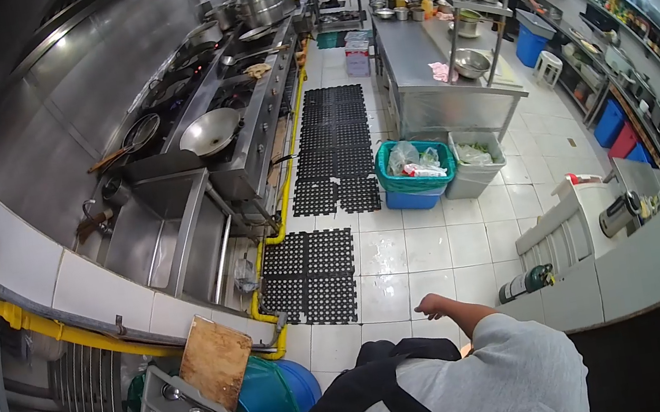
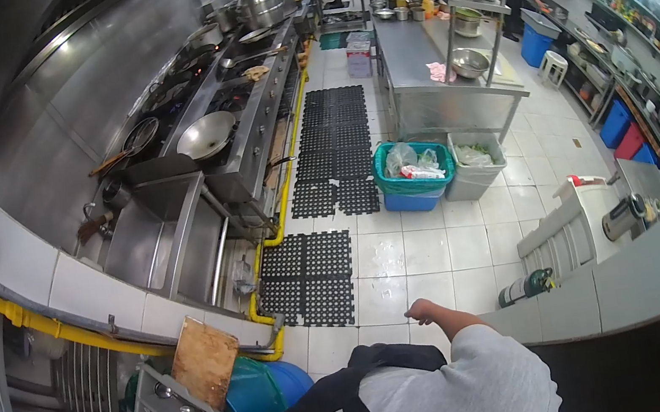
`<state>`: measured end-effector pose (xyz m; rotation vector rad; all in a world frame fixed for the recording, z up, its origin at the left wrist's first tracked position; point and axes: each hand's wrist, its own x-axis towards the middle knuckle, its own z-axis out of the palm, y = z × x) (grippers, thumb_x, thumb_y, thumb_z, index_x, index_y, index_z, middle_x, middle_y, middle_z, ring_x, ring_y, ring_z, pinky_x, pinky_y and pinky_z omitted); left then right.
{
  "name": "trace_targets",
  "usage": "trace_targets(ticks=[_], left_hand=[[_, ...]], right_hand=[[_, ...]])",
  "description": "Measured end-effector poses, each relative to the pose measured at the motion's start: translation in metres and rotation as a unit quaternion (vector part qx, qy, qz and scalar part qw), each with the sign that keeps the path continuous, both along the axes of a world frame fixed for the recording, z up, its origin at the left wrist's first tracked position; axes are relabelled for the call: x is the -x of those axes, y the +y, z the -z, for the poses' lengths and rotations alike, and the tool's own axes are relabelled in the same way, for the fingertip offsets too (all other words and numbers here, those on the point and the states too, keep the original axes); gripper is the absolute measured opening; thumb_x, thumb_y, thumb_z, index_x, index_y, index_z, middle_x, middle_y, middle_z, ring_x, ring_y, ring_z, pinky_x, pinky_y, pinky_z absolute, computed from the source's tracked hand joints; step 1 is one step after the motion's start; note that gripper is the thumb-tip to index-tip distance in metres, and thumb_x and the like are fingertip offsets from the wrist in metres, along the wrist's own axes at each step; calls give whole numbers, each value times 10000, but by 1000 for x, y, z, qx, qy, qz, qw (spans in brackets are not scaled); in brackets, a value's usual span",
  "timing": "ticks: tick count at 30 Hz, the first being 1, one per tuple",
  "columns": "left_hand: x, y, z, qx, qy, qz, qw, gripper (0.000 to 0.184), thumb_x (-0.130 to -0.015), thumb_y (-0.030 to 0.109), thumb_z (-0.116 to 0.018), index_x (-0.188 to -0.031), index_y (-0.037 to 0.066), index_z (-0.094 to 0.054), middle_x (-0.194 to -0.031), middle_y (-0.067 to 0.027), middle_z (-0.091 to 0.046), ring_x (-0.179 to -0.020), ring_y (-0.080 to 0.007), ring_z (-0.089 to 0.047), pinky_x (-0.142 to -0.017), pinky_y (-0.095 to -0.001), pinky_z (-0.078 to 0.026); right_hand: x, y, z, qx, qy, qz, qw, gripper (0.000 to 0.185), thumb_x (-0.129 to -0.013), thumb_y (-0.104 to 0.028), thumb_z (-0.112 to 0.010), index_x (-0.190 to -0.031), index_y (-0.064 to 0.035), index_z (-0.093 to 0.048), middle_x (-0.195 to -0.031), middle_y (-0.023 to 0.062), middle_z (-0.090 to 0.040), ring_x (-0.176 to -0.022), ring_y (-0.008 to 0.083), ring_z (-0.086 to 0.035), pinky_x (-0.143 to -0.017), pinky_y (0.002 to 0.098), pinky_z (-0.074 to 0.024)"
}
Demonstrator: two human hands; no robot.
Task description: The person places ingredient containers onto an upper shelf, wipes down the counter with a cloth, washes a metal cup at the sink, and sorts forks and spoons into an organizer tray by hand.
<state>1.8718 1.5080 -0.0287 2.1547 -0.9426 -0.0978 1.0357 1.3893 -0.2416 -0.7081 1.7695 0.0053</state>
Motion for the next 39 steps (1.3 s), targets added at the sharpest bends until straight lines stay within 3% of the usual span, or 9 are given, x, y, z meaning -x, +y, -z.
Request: trace_targets(ticks=[14, 16, 17, 21, 25, 32, 33, 37, 39], left_hand=[[27, 8, -13, 64, -62, -90, 992, 374, -1031, 271, -440, -1011, -12, -682, -1036, -243, -682, -984, -463, -618, -930, -495, -462], [6, 12, 15, 80, 2, -88, 993, 335, -1015, 258, -512, -1109, 17, -725, -1111, -198, -713, -1019, -384, -661, -923, -463, -504], [5, 9, 20, 85, 69, -77, 991, 311, -1019, 237, -532, -1139, 38, -739, -1100, -160, -729, -1011, -321, -683, -910, -440, -528], [26, 1, 0, 13, -299, 4, 954, 270, -1001, 216, -530, -1027, 75, -759, -977, -189, -739, -904, -344, -690, -798, -453, -533], [58, 7, -57, 91, 58, -96, 990, 378, -995, 321, -490, -1052, 11, -698, -916, -276, -697, -877, -490, -667, -776, -556, -501], [68, 19, -74, 103, 67, -100, 987, 350, -998, 303, -489, -1057, 49, -723, -1000, -297, -715, -928, -517, -677, -811, -602, -513], [65, 17, -67, 122, 76, -77, 987, 347, -997, 298, -498, -1067, 47, -728, -1006, -299, -715, -925, -514, -680, -802, -600, -513], [49, 16, -39, 193, 191, 7, 963, 254, -998, 220, -524, -889, 13, -623, -681, -86, -540, -634, -169, -498, -593, -402, -431], [51, 23, -46, 232, 197, 47, 951, 204, -986, 162, -505, -822, 53, -556, -662, -3, -465, -583, -118, -419, -539, -350, -375]], right_hand=[[-133, -68, -16, 22, -12, -420, 907, 318, -916, -310, -719, -1017, -15, -785, -864, 139, -763, -724, 288, -721, -637, 453, -604], [-194, -107, -11, 124, -51, -606, 784, 304, -916, -301, -651, -1005, -38, -775, -959, 150, -773, -810, 315, -743, -679, 496, -599], [-230, -137, 56, 411, -4, -781, 470, 280, -920, -279, -611, -935, -38, -754, -950, 178, -761, -814, 370, -733, -730, 526, -579], [-413, -121, -212, 501, -221, -448, 707, 240, -1040, -184, -522, -989, -24, -694, -942, 132, -713, -955, 285, -712, -875, 413, -547], [-567, -67, -365, 416, -405, -398, 710, 426, -1119, -401, -521, -1194, -7, -666, -1021, 71, -730, -906, 150, -693, -826, 305, -555], [-744, -38, -340, 252, -399, -431, 769, 448, -1070, -472, -582, -1221, -60, -671, -1062, 65, -714, -905, 168, -720, -740, 317, -578], [-775, -73, -258, 547, -420, -542, 480, 431, -1053, -462, -607, -1194, -59, -664, -1018, 70, -703, -862, 189, -735, -704, 327, -585], [-771, -48, -315, 336, -371, -411, 762, 390, -997, -438, -719, -936, -53, -730, -815, 78, -750, -701, 161, -737, -591, 331, -603], [-768, -57, -307, 319, -421, -409, 744, 423, -977, -449, -756, -966, -27, -729, -814, 93, -748, -676, 155, -709, -563, 308, -591]])
